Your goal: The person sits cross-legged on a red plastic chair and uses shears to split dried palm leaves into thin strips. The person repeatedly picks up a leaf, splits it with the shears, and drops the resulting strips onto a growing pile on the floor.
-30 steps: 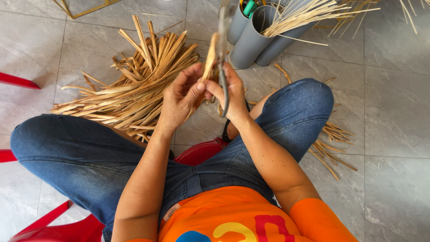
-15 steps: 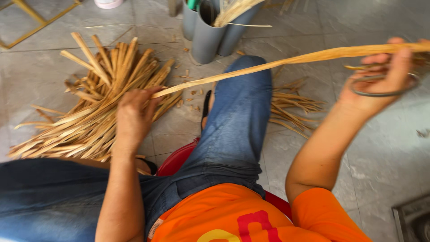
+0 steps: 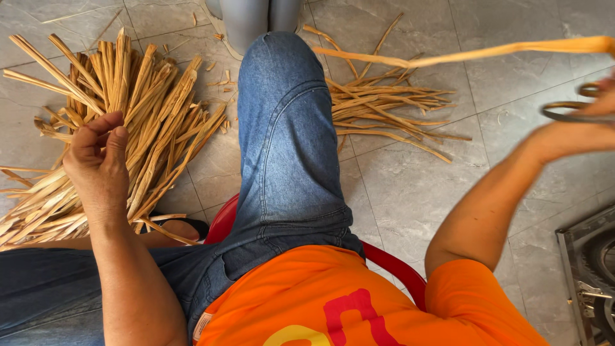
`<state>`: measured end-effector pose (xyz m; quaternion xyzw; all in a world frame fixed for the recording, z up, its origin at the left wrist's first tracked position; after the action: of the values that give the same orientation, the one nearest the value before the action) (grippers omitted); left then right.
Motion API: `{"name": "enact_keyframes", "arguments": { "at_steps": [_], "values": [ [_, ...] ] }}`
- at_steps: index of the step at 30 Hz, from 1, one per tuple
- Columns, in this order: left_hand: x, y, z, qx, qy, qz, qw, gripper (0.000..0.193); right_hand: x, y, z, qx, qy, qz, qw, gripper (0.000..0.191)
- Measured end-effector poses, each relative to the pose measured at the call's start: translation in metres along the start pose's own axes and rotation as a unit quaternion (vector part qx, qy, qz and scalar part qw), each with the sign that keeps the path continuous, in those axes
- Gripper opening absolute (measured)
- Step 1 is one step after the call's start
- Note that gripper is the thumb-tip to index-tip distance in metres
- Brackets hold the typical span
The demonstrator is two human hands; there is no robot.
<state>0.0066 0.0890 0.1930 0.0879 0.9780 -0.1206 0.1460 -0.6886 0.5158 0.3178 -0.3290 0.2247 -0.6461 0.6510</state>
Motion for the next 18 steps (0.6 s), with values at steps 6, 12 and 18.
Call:
{"name": "enact_keyframes", "arguments": {
  "at_steps": [6, 12, 18],
  "values": [
    [-0.004, -0.005, 0.020, -0.011, -0.003, -0.002, 1.000, 0.020, 0.071, 0.039, 0.005, -0.058, -0.083, 0.054, 0.993, 0.027],
    [0.002, -0.011, 0.063, -0.073, 0.109, -0.016, 0.991, 0.018, 0.080, 0.052, -0.004, -0.072, 0.003, 0.129, 0.989, 0.023],
    [-0.013, -0.005, 0.090, -0.074, -0.049, -0.065, 0.994, 0.016, 0.161, 0.222, -0.073, 0.203, -0.051, 0.274, 0.939, 0.022]
  ]
}}
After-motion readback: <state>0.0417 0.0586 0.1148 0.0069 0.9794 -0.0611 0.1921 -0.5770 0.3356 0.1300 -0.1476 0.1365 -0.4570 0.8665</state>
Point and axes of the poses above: each hand's wrist, its own y-axis away from the middle knuckle, its own x-axis out of the palm, z = x × y, the point moved 9 cm from there along -y, towards the middle knuckle, and after that the axes turned 1 degree about x, right-handed, at the moved point
